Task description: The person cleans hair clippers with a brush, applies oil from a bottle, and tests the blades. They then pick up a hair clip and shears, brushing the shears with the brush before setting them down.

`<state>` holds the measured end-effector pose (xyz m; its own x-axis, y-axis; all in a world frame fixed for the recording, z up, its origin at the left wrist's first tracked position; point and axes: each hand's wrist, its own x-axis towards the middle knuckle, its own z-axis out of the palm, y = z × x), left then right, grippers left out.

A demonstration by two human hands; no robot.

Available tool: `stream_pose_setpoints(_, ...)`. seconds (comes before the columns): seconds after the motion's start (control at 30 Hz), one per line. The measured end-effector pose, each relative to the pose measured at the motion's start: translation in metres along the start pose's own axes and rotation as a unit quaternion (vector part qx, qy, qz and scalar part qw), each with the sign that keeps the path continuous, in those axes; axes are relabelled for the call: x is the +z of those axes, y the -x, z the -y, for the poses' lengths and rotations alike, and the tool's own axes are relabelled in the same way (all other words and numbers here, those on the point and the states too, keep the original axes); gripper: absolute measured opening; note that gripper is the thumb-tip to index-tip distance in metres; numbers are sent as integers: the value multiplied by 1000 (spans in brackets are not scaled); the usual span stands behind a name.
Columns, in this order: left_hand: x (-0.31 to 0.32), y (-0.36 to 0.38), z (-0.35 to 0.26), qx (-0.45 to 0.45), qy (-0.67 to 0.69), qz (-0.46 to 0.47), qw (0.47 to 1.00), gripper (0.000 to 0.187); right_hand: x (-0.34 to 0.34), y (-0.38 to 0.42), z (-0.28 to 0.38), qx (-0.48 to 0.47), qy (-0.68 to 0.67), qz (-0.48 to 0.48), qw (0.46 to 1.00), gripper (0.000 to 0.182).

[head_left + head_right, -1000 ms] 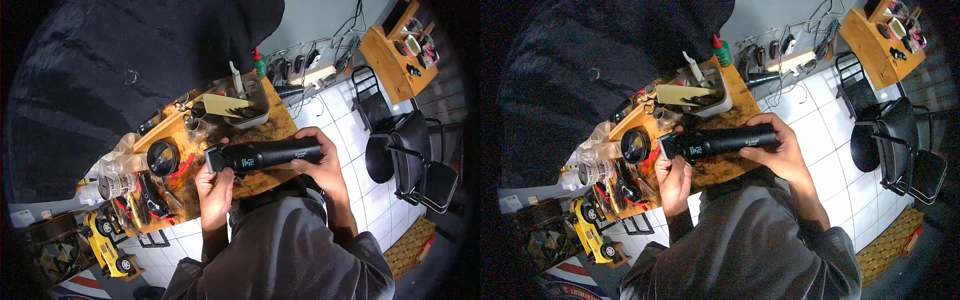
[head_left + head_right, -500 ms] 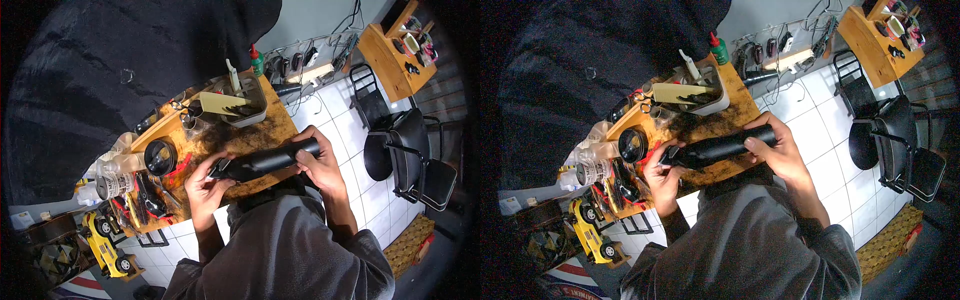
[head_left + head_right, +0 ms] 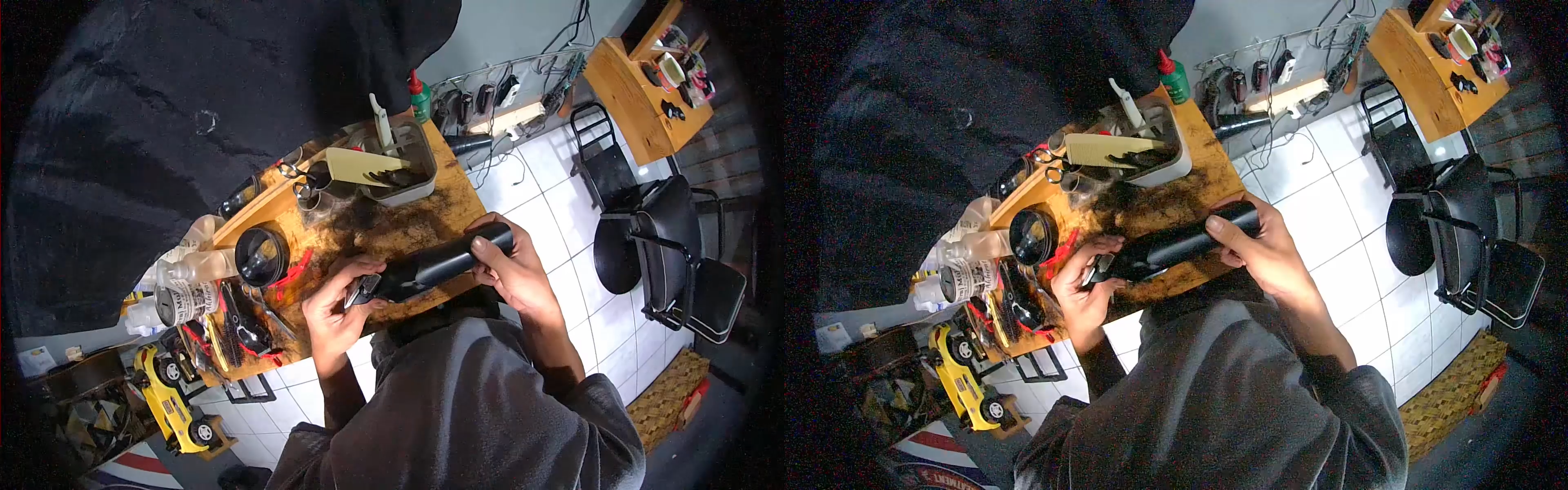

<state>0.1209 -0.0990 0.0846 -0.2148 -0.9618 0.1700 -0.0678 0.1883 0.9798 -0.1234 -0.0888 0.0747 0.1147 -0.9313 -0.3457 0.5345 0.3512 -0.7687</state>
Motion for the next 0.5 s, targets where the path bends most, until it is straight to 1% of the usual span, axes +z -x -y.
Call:
stream_pose_setpoints(0.07, 0, -3, 7, 54, -21, 6, 998, 39, 2, 1, -1, -40, -20, -2, 999, 23)
stream_pose_setpoints(0.1, 0, -3, 7, 54, -20, 6, 998, 39, 1, 1, -2, -40, -19, -3, 999, 23)
stream_pose_setpoints(0.17, -1, -4, 4, 55, -106, -23, 993, 50, 0, 1, -4, -61, -64, 11, 996, 16)
stream_pose_setpoints(0.2, 3, -6, -2, 54, -106, -25, 993, 50, 1, 2, -5, -61, -63, 12, 996, 16)
stream_pose_setpoints(0.23, 9, -10, -9, -10, -20, -49, 999, 54, 2, 3, -5, -79, -39, 1, 996, 18)
stream_pose_setpoints(0.27, 12, -12, -13, -75, 67, -74, 992, 59, 2, 4, -6, -96, -14, -9, 995, 20)
stream_pose_setpoints(0.3, 1, -9, -10, -115, 4, -11, 993, 64, 1, 4, -6, -96, -14, -7, 995, 20)
stream_pose_setpoints(0.33, -7, -1, -1, -115, 4, -12, 993, 64, -1, 4, -6, -115, 29, 0, 993, 24)
stream_pose_setpoints(0.37, -13, 8, 12, -155, 93, 9, 984, 60, -2, 5, -6, -134, 71, 6, 988, 29)
stream_pose_setpoints(0.4, -12, 5, 9, -194, 181, 30, 964, 57, -1, 4, -6, -134, 70, 5, 988, 29)
stream_pose_setpoints(0.43, -8, 5, 4, -194, 181, 31, 964, 57, 2, 3, -5, -181, 84, 23, 980, 33)
stream_pose_setpoints(0.47, 0, 5, -3, -211, 213, -20, 954, 56, 4, 2, -5, -227, 97, 43, 968, 37)
stream_pose_setpoints(0.5, 7, 3, -14, -226, 243, -72, 941, 55, 3, 2, -6, -226, 97, 44, 968, 37)
